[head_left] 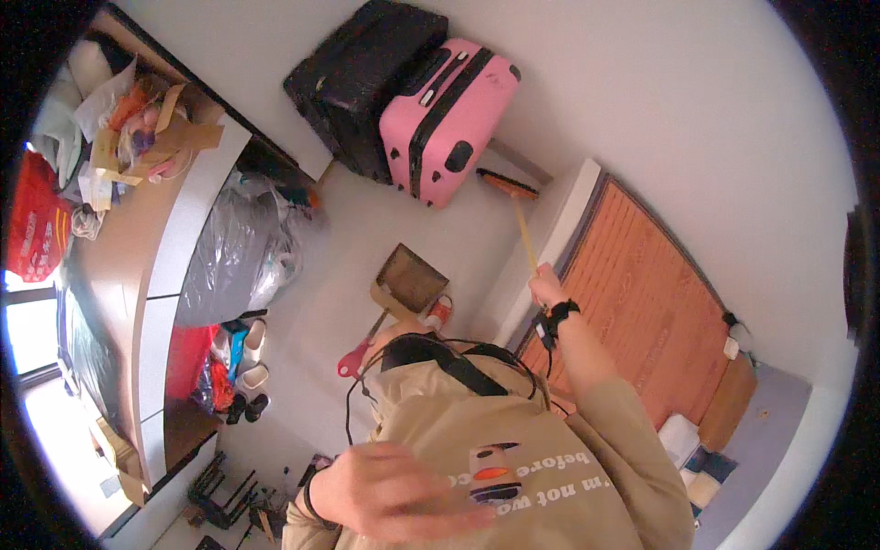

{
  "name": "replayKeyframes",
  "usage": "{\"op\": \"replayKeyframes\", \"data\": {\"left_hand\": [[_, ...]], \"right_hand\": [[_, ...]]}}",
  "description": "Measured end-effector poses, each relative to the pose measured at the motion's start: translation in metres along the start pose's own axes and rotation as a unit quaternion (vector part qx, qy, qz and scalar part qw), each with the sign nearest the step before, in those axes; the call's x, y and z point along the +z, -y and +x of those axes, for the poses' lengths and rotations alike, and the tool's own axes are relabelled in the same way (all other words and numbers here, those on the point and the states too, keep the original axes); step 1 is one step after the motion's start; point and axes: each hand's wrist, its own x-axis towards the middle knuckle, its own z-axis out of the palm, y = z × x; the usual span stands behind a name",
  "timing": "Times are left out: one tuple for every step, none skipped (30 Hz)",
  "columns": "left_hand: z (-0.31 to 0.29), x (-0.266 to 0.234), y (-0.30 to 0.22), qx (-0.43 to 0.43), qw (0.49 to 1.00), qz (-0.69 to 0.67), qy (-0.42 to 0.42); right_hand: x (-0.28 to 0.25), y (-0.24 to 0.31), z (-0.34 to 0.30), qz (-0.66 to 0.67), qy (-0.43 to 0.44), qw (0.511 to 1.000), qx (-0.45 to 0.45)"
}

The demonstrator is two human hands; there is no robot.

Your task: Sweep the floor of the room using a broom and dustpan.

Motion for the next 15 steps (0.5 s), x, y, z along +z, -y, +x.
{"op": "replayKeyframes", "data": {"left_hand": [[-0.016, 0.003, -0.003, -0.049, 0.997, -0.002, -0.064], [-0.027, 0.004, 0.009, -0.167, 0.975, 0.072, -0.128], [-0.038, 0.007, 0.028, -0.285, 0.935, 0.119, -0.172], [-0.034, 0.003, 0.047, -0.456, 0.833, 0.241, -0.198], [-0.060, 0.003, 0.070, -0.487, 0.806, 0.314, -0.123], [-0.091, 0.002, 0.101, -0.508, 0.766, 0.391, -0.050], [-0.120, 0.005, 0.122, -0.505, 0.768, 0.391, -0.051], [-0.149, 0.008, 0.137, -0.552, 0.733, 0.397, 0.002], [-0.166, 0.013, 0.151, -0.593, 0.695, 0.403, 0.053], [-0.179, 0.020, 0.158, -0.590, 0.698, 0.403, 0.054], [-0.188, 0.027, 0.164, -0.610, 0.683, 0.399, 0.053], [-0.196, 0.027, 0.168, -0.633, 0.661, 0.400, 0.049], [-0.190, 0.024, 0.169, -0.628, 0.665, 0.400, 0.052], [-0.184, 0.021, 0.169, -0.675, 0.653, 0.343, 0.027], [-0.175, 0.020, 0.167, -0.718, 0.636, 0.283, 0.000]], "right_hand": [[0.003, -0.007, -0.008, -0.017, 0.038, 0.999, 0.009], [0.005, 0.039, -0.039, -0.007, 0.045, 0.998, 0.030], [-0.001, 0.057, -0.072, -0.129, 0.098, 0.982, 0.100], [-0.002, 0.042, -0.085, -0.128, 0.091, 0.982, 0.102], [-0.003, 0.020, -0.098, -0.154, 0.108, 0.982, 0.017], [-0.002, 0.023, -0.104, -0.133, 0.118, 0.984, 0.032], [-0.003, 0.027, -0.111, -0.115, 0.123, 0.985, 0.047], [-0.004, 0.031, -0.119, -0.097, 0.125, 0.985, 0.064], [-0.007, 0.015, -0.114, -0.097, 0.120, 0.986, 0.061], [-0.010, -0.005, -0.116, -0.031, 0.159, 0.985, 0.052], [-0.013, -0.016, -0.119, 0.035, 0.195, 0.979, 0.043], [-0.022, 0.011, -0.144, 0.135, 0.139, 0.980, 0.055], [-0.025, 0.009, -0.145, 0.140, 0.134, 0.980, 0.055], [-0.030, 0.003, -0.146, 0.157, 0.105, 0.980, 0.055], [-0.036, 0.004, -0.148, 0.172, 0.076, 0.980, 0.056]]}}
